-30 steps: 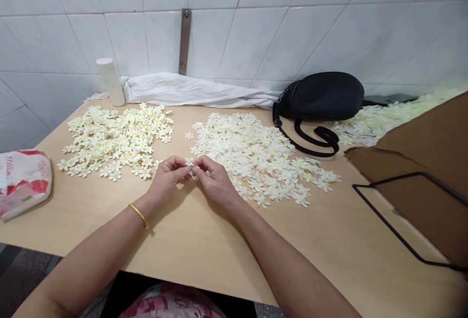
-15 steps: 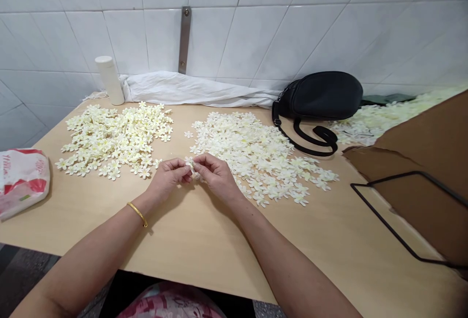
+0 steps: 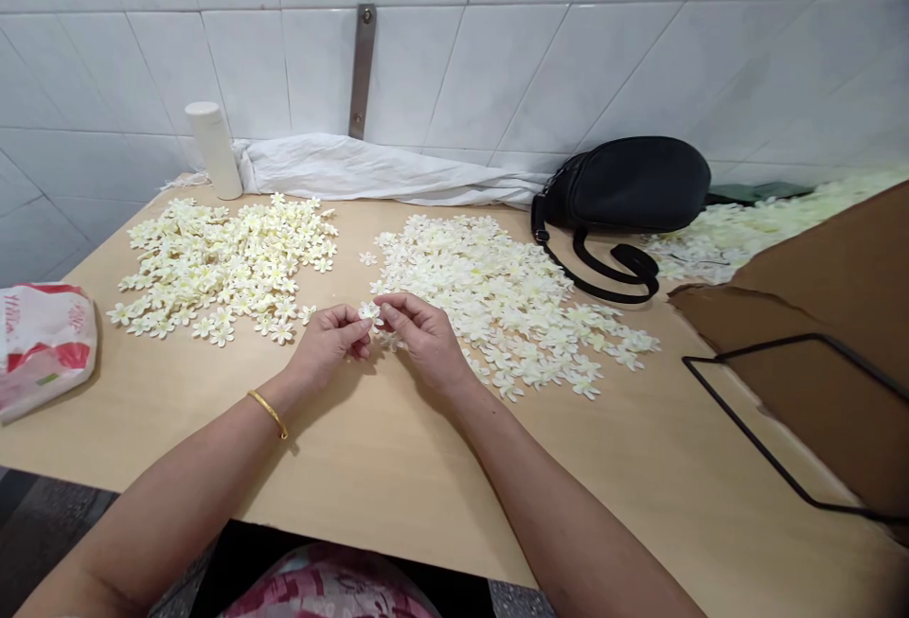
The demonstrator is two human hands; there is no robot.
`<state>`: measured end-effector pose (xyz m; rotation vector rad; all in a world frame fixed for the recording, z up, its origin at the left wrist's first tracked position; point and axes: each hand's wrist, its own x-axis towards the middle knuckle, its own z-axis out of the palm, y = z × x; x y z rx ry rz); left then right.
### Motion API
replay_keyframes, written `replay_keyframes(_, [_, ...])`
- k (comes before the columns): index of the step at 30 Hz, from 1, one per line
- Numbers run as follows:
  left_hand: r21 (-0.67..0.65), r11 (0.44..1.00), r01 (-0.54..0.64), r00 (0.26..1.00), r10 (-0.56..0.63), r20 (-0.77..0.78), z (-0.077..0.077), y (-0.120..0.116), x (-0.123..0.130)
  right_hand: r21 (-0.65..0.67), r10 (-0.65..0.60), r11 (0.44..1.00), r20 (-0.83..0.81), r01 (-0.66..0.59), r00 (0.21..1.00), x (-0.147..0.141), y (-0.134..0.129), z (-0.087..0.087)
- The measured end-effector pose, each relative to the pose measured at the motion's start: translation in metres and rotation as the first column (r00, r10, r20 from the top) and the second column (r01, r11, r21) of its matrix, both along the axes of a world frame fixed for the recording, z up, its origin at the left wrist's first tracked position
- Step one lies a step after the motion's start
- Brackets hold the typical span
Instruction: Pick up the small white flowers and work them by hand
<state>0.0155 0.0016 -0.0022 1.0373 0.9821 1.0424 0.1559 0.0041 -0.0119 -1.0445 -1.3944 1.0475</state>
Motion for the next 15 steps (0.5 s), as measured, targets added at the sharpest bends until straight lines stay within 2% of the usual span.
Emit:
replay_keyframes(3, [0.019,0.999,-0.031,0.999,0.03,0.009,0.0007,-0.0002,0.0,0.254,-0.115,0.965,0.17,0.069,0.979,-0.0009,-0.0018,0.0009])
replay_keyframes(6, [0.026,0.999,-0.038,0.999,0.037,0.022,0.0001,-0.0001,-0.0004,0.406,-0.137,0.914,0.302,0.003,0.943,-0.0028,-0.0045,0.0023])
replay_keyframes(10, [0.017,0.999,-0.04,0.999,0.039,0.029,-0.0013,0.0003,-0.0008,0.367,-0.096,0.929,0.36,-0.047,0.928,-0.0036,-0.0057,0.0032])
replay_keyframes(15, [-0.019,0.999,-0.043,0.997,0.044,0.06,-0.0023,0.002,-0.0017,0.277,-0.023,0.958,0.331,-0.074,0.943,-0.0018,-0.0045,0.0044])
